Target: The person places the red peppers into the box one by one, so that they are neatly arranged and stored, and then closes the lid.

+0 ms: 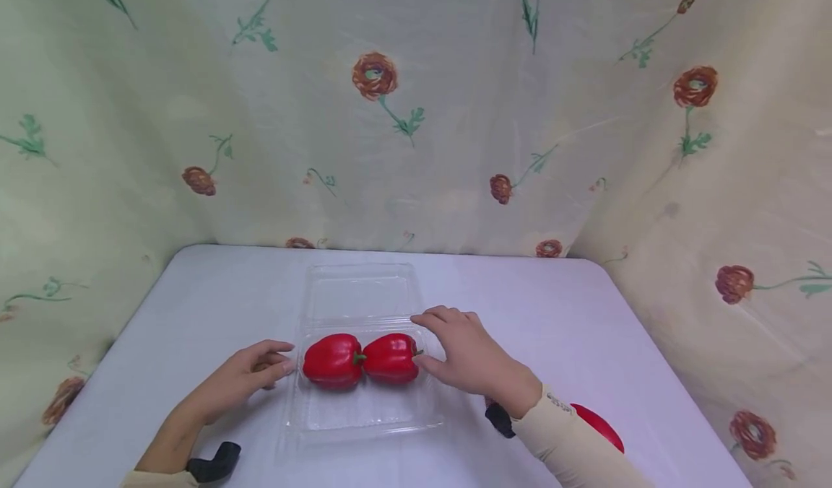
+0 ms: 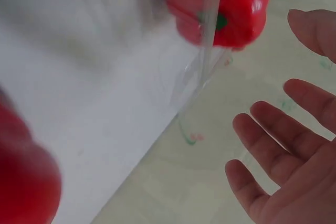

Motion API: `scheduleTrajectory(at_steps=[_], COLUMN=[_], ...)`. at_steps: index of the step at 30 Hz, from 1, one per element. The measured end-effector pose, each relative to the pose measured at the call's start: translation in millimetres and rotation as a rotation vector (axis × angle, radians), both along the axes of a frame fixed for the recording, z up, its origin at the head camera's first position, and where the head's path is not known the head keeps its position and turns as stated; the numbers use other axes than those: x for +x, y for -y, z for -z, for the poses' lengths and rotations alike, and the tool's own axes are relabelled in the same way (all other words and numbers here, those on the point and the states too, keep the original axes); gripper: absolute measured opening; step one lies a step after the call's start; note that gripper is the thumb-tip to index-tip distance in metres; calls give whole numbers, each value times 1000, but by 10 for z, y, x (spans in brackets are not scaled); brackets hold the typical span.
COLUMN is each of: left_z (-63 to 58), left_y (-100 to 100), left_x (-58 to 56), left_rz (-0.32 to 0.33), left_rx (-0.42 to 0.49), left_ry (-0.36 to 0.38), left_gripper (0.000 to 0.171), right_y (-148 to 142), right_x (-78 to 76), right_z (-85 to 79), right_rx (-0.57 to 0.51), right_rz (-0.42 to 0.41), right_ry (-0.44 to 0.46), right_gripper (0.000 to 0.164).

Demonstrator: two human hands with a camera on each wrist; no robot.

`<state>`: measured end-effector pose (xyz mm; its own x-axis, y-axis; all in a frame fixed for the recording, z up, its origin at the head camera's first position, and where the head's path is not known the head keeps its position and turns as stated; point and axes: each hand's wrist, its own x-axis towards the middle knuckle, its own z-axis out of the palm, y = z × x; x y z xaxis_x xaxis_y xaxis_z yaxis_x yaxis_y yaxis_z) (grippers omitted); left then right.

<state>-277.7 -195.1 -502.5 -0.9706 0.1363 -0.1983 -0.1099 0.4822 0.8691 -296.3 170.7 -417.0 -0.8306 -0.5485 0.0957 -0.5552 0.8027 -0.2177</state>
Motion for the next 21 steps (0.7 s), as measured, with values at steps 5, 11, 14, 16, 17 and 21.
scheduleTrajectory(at_steps=[5, 11, 14, 16, 17, 21], left_z=[-7, -11, -6, -2, -1, -2], left_y=[5, -1, -8, -13, -15, -16], left_x=[10, 8, -1, -1, 0, 10], left_rz=[-4, -5, -1, 0, 1, 3], left_rx=[-3, -8, 0, 1, 0, -7], left_ry=[5, -3, -7, -6, -4, 2], left_gripper=[54, 56, 56, 56, 56, 56], right_y=[-289, -599, -748, -839, -880, -1005], right_x=[15, 75, 127, 165, 183, 253], right_z=[-7, 36, 47, 52, 57, 61], right_rx=[0, -6, -11, -15, -19, -21], right_rz=[31, 93, 126, 135, 138, 167], right_ry=[-28, -14, -7, -10, -10, 20], right_gripper=[59, 56, 54, 53, 53, 54])
